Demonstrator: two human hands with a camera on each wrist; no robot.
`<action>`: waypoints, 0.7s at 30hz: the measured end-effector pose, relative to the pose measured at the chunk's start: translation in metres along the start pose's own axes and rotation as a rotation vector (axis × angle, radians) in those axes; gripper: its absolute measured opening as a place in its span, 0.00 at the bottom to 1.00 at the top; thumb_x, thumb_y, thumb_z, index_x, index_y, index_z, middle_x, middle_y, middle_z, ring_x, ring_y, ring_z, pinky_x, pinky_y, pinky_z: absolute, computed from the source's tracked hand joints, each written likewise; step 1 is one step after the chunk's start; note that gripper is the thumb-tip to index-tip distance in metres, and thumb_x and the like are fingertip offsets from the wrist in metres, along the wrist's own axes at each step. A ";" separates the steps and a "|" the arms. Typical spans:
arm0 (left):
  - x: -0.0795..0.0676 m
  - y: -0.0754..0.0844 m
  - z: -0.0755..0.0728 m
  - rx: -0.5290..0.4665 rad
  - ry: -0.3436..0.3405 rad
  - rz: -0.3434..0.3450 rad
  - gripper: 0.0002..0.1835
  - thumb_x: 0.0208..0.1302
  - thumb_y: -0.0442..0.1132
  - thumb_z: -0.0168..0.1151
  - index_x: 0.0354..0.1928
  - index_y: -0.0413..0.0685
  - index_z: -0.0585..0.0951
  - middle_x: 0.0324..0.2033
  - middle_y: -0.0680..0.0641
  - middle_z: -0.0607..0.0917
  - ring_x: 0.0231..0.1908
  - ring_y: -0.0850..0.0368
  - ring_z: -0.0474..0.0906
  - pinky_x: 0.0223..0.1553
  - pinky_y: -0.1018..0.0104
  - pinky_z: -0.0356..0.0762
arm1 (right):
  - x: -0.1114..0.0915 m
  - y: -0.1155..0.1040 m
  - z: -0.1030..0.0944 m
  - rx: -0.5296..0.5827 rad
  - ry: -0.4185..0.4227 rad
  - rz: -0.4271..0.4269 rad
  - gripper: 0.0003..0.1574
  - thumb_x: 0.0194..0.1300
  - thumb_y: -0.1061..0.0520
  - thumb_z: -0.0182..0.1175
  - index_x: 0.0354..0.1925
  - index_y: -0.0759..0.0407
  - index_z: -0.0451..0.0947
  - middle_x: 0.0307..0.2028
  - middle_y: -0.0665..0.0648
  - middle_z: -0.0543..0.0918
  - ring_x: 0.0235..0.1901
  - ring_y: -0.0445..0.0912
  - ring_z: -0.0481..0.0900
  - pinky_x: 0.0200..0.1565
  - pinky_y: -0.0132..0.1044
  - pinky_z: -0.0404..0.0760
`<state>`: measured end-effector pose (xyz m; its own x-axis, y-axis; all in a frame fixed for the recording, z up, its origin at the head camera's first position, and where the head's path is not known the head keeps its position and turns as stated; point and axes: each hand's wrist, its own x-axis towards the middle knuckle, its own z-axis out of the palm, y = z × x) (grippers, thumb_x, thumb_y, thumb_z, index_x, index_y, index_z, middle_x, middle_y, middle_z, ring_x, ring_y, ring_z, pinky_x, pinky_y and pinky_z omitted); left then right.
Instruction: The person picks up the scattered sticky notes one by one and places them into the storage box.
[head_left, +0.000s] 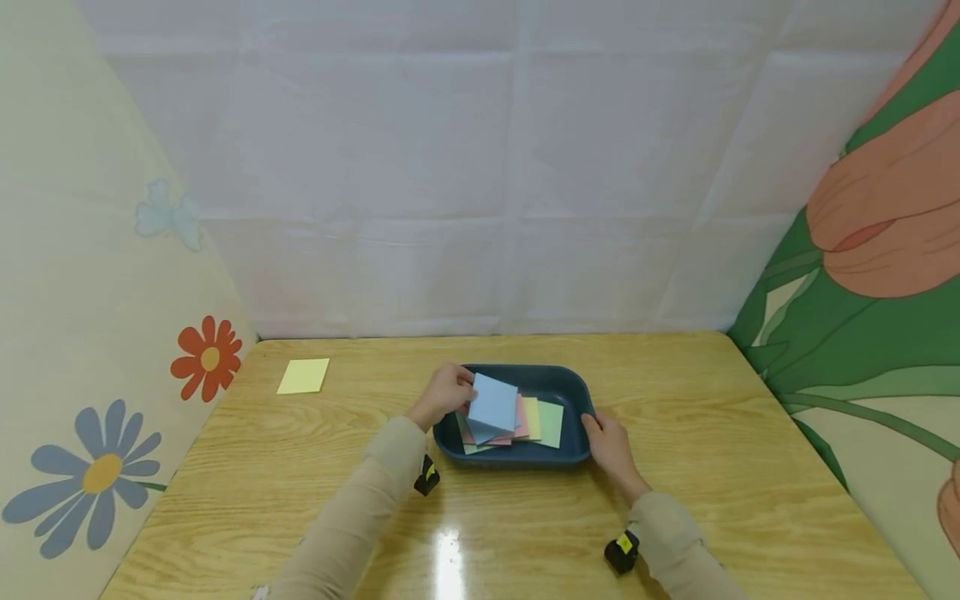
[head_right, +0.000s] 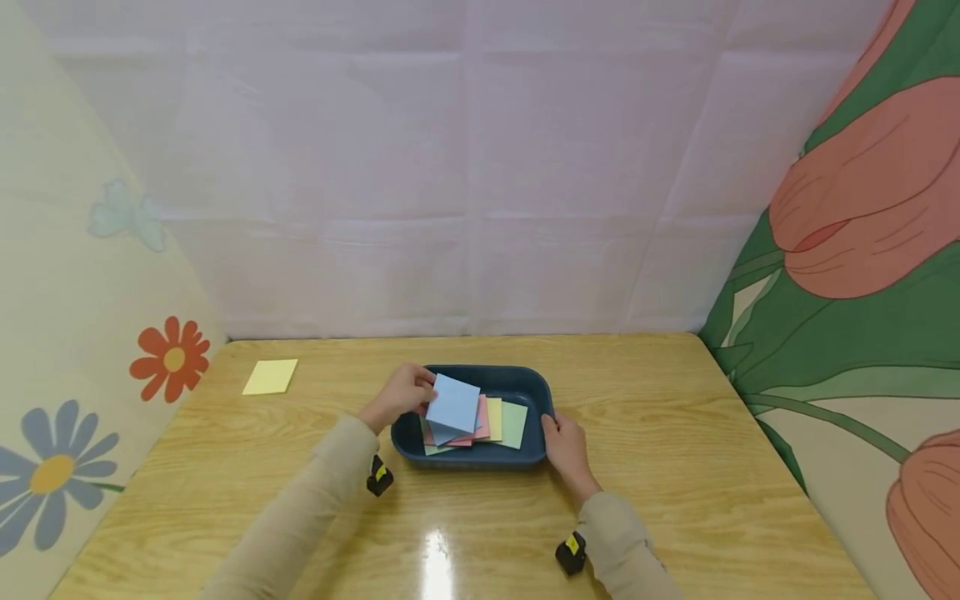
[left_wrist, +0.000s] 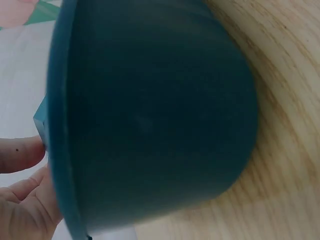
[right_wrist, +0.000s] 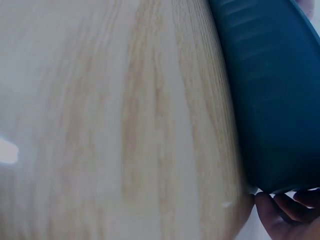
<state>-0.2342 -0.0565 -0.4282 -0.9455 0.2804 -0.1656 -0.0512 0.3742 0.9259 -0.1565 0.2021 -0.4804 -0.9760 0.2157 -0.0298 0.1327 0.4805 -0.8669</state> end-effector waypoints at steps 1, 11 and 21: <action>0.000 -0.001 0.000 -0.004 0.001 0.008 0.18 0.55 0.20 0.55 0.50 0.21 0.72 0.32 0.36 0.80 0.21 0.55 0.78 0.25 0.61 0.82 | 0.000 0.000 0.001 0.001 0.000 -0.002 0.21 0.71 0.58 0.43 0.46 0.74 0.75 0.39 0.68 0.80 0.38 0.53 0.77 0.39 0.40 0.77; -0.001 -0.005 0.003 0.266 0.043 0.153 0.16 0.51 0.21 0.58 0.44 0.21 0.76 0.21 0.41 0.79 0.22 0.54 0.78 0.26 0.64 0.81 | 0.000 -0.001 0.001 0.001 -0.003 0.004 0.21 0.71 0.58 0.43 0.46 0.74 0.74 0.39 0.69 0.79 0.38 0.54 0.77 0.38 0.40 0.76; -0.007 0.004 -0.001 0.591 0.029 0.268 0.11 0.49 0.28 0.64 0.36 0.27 0.81 0.29 0.38 0.83 0.30 0.50 0.80 0.30 0.63 0.80 | 0.000 0.000 0.000 -0.004 -0.004 0.008 0.21 0.71 0.58 0.43 0.46 0.74 0.75 0.39 0.68 0.79 0.38 0.53 0.76 0.38 0.39 0.76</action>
<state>-0.2281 -0.0574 -0.4230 -0.9098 0.4105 0.0621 0.3654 0.7207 0.5892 -0.1566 0.2020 -0.4804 -0.9757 0.2159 -0.0383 0.1407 0.4823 -0.8647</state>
